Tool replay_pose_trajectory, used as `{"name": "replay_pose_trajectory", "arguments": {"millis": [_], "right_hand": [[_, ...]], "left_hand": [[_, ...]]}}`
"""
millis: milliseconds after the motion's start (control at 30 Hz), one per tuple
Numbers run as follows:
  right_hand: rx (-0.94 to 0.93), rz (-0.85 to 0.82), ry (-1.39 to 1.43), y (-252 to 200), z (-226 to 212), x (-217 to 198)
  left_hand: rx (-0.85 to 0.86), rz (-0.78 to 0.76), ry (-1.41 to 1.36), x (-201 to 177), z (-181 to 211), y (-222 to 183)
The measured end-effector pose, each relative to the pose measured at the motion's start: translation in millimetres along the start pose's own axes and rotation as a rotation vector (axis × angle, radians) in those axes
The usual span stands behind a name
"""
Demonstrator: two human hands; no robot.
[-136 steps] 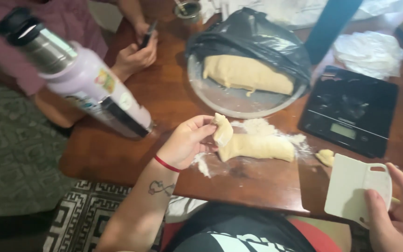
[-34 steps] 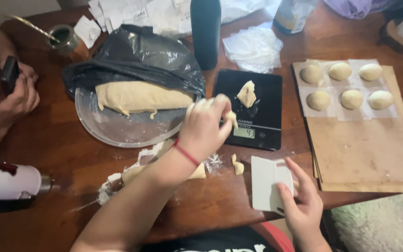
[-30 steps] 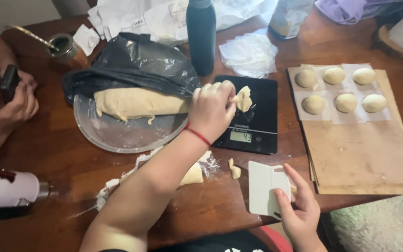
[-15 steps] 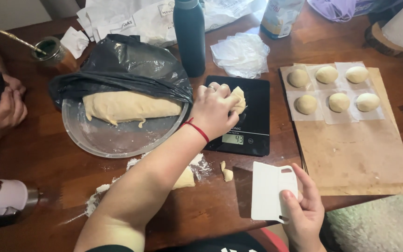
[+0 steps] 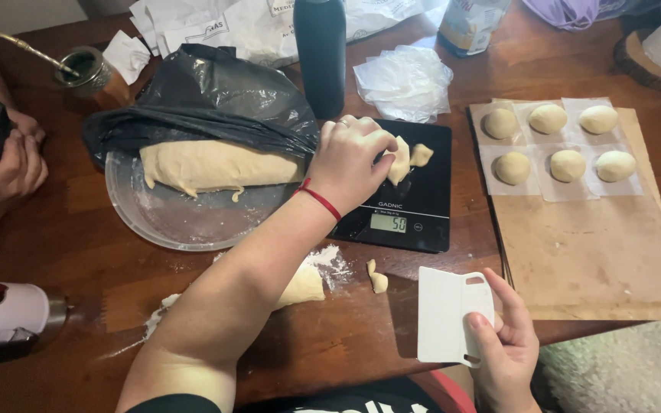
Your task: Cutting, weighing, and shaping dough into small balls on a wooden table
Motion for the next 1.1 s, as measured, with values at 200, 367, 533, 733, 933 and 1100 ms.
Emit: {"name": "replay_pose_trajectory", "arguments": {"millis": [200, 367, 533, 733, 933, 1100], "right_hand": [[-0.006, -0.025, -0.008, 0.6, 3.0, -2.3], [-0.011, -0.025, -0.028, 0.5, 3.5, -4.3], [0.000, -0.025, -0.022, -0.2, 2.0, -2.0], [-0.002, -0.041, -0.018, -0.7, 0.8, 0.5], [0.011, -0.028, -0.002, -0.9, 4.2, -3.5], [0.029, -0.041, 0.003, -0.9, 4.8, -1.3]], "left_hand": [[-0.043, -0.042, -0.017, 2.5, -2.9, 3.1], [-0.074, -0.106, -0.041, 17.8, 1.0, 13.1], [-0.062, -0.103, -0.021, 25.7, 8.5, 22.7], [-0.109, -0.185, 0.029, 48.2, 10.7, 36.8], [-0.167, -0.443, 0.147, 105.4, 11.8, 45.6], [-0.146, -0.510, 0.322, 122.3, 15.3, 49.2]]}}
Point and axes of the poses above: each hand's wrist, its own y-axis towards the middle knuckle, its own x-axis out of the palm, z = x × y, the point moved 9 cm from there along y, towards the middle knuckle, and after that the axes turned 7 degrees about y, right-handed, at the moved point
